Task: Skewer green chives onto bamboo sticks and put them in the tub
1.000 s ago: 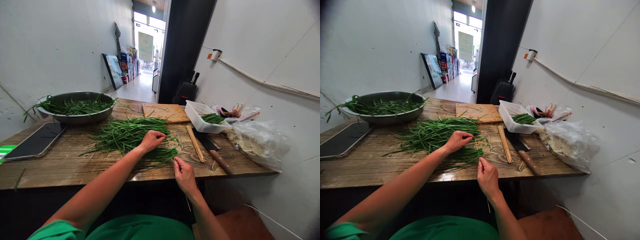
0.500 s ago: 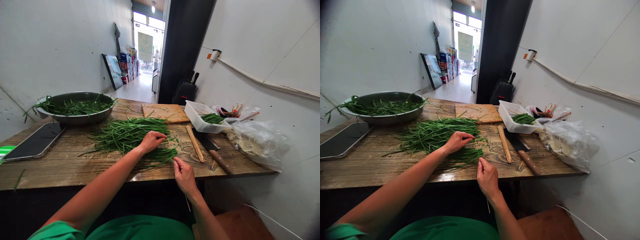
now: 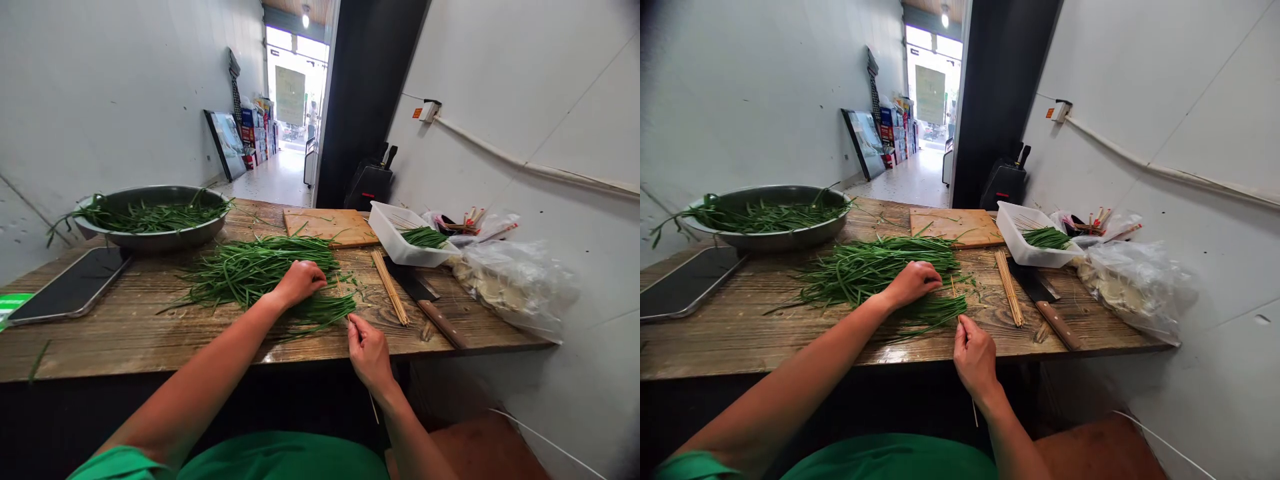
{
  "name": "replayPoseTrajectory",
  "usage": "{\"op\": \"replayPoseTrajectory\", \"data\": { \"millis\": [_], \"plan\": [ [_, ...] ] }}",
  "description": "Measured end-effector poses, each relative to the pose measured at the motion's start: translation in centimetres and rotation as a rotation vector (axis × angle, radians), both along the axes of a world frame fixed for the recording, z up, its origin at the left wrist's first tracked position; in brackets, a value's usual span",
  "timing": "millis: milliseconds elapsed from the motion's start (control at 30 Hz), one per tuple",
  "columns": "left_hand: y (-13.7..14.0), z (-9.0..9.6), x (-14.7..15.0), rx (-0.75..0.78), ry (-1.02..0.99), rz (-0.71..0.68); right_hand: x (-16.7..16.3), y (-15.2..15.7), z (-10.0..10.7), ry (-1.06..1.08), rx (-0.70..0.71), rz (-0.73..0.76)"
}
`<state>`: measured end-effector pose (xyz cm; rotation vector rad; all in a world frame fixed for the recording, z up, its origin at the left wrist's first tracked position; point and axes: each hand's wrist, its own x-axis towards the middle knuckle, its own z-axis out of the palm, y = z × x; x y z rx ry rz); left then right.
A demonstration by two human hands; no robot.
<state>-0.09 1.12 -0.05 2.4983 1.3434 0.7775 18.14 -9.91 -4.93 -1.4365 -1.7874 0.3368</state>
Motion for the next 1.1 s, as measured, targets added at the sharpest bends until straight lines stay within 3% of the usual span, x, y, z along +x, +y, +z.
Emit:
{"op": "replayPoseTrajectory", "data": {
  "millis": [133,367,600,700,900,1100],
  "plan": [
    [0.0,-0.8,0.3,0.03,0.239,0.062,0.0,0.1,-0.2,0.004,0.007,0.0],
    [-0.4,-0.4,0.5,0.058,0.403,0.047,0.1,0.1,-0.1,-0.002,0.008,0.012],
    [-0.6,-0.8,1.0,0.188,0.526,0.076,0.0,0.1,0.0,-0.016,0.022,0.007],
    [-0.5,-0.5,0.8,0.177,0.391,0.053,0.1,0.0,0.1,-0.023,0.015,0.007],
    [-0.2,0.2,0.8,-0.068,-0.16,0.071,0.1,0.0,0.1,0.0,0.012,0.028],
    [0.0,-0.1,1.1,-0.198,-0.31,0.045,0.1,0.1,-0.1,0.013,0.012,0.016]
  ]
}}
